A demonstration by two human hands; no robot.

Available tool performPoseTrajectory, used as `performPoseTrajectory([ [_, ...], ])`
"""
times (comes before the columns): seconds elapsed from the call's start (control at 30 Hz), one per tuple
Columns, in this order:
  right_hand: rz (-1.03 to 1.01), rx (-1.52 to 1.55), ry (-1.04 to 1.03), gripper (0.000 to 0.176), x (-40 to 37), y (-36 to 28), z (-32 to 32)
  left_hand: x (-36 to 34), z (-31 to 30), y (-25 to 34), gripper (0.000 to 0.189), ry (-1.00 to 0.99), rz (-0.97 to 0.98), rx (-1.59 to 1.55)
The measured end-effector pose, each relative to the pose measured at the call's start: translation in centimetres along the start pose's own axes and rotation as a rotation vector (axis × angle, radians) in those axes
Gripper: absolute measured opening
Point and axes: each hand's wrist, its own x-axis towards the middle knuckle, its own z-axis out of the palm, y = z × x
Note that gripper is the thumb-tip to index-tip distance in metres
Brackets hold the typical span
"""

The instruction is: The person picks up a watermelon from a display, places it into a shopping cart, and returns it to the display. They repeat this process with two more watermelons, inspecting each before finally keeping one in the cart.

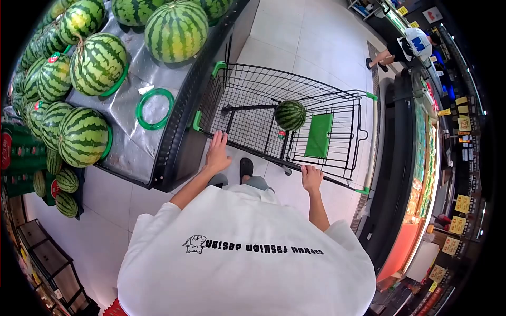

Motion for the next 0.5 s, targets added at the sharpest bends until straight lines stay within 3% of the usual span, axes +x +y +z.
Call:
performPoseTrajectory([
  [0.17,-0.023,-0.019,0.049,0.037,-2.4,-0.7,2.4,-2.2,-0.7,-1.4,0.091,0.112,0.068,-0.037],
  [0.5,0.052,-0.001,-0.033,0.034,-5.4,-0.6,4.9,-5.4,-1.3,-2.1,0.085,0.064,0.124,-0.029],
])
